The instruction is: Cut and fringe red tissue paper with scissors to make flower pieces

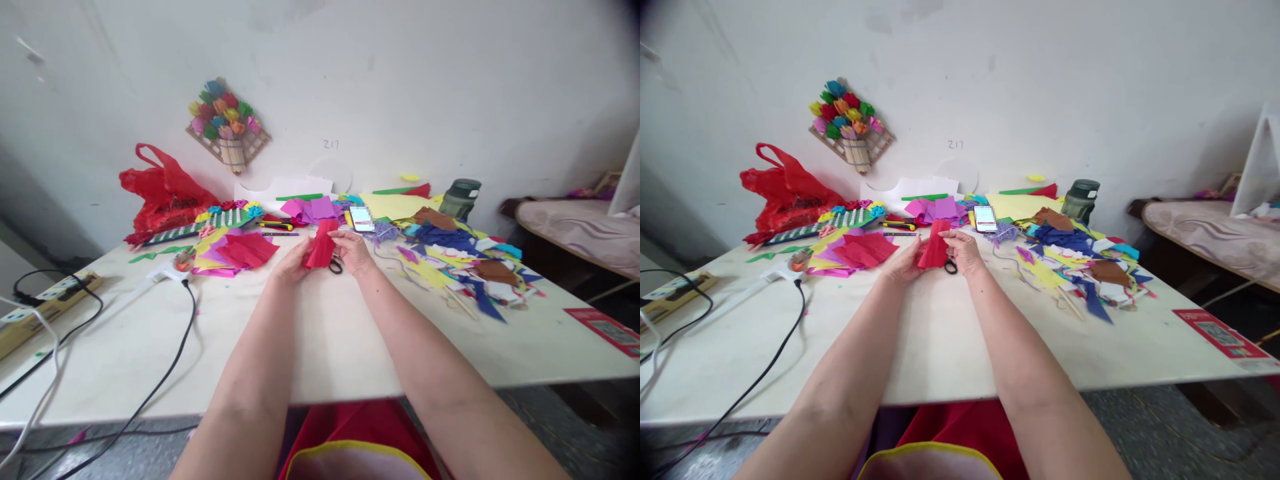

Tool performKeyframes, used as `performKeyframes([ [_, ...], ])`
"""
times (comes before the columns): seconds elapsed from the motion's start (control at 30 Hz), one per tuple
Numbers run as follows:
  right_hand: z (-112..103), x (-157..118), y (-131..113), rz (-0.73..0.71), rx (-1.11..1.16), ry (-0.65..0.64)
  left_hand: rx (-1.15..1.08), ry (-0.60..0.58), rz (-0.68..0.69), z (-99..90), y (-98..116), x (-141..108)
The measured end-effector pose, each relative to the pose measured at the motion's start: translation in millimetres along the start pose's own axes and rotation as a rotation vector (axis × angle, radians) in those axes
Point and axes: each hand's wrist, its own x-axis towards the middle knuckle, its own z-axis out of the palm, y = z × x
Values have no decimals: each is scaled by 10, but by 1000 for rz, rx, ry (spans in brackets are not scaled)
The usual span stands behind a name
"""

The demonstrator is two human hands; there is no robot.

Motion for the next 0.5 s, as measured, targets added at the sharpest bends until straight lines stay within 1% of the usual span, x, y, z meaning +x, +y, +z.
performKeyframes([
  [0.03,-10,6,-5,-8,17,9,-9,-26,-12,-14,-3,1],
  [0.1,-27,21,0,-20,32,17,-34,-27,-20,-50,-8,11],
  [0.17,-42,38,29,-9,0,30,-62,19,-7,-83,-9,28],
  [0.3,-72,79,131,47,-149,110,-100,102,16,-107,11,47],
  [0.4,-99,103,186,9,-268,153,-100,147,36,-105,22,46],
  [0.5,-117,112,190,-34,-372,195,-52,202,94,-123,3,62],
])
